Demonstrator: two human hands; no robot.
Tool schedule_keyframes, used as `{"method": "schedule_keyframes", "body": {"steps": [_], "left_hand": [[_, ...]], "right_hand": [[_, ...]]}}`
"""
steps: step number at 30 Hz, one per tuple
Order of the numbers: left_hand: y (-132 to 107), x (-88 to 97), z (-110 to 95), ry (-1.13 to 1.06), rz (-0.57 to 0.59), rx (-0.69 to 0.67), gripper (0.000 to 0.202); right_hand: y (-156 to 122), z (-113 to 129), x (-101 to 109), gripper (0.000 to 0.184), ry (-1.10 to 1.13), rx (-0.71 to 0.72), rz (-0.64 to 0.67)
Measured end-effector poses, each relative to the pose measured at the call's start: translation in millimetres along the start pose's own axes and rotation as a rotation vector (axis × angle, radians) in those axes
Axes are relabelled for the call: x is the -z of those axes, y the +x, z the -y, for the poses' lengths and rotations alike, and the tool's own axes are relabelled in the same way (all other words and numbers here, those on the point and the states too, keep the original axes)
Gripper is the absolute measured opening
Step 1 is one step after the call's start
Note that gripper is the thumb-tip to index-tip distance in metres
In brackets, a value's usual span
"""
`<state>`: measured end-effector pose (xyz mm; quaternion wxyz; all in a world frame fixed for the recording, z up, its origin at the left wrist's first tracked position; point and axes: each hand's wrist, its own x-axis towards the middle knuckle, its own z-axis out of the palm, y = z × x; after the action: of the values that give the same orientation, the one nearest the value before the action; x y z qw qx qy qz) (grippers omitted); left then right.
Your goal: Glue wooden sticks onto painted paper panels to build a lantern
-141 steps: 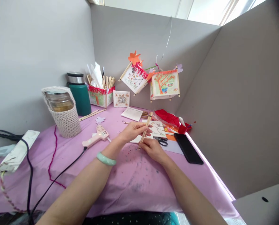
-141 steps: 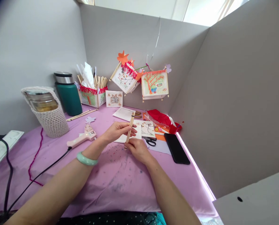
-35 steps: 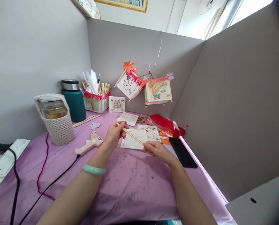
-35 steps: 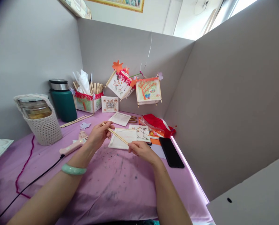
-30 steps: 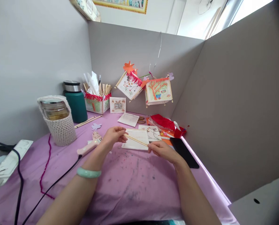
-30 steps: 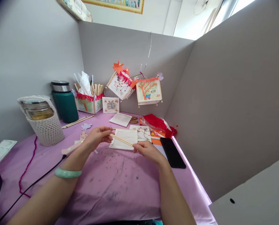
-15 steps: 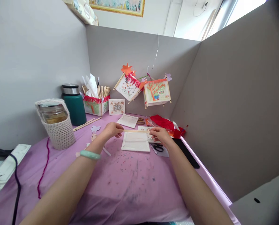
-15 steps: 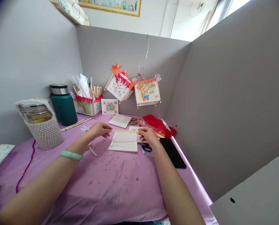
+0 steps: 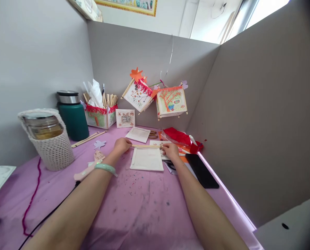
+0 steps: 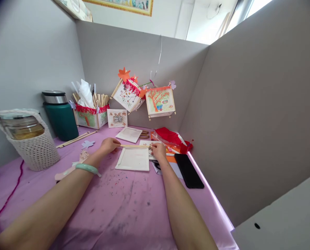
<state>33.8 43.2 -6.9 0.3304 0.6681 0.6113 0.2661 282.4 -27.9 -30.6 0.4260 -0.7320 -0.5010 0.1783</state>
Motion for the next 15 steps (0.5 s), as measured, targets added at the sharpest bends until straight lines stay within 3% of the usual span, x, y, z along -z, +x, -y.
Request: {"method": "schedule_keyframes", "body": {"steps": [8,15], "left_hand": [[-2.7,-1.3,0.3,0.104,-0.066,0.005,0.022],[-0.7,1.1,-1.5,-0.035,-0.058,0.089,0.021]], "right_hand": [[-3.3,1.4,-0.8,0.020,-0.051,0.040,0.020],[-4.1,1.1,-0.7,0.026,-0.012,0.037,0.025]]}}
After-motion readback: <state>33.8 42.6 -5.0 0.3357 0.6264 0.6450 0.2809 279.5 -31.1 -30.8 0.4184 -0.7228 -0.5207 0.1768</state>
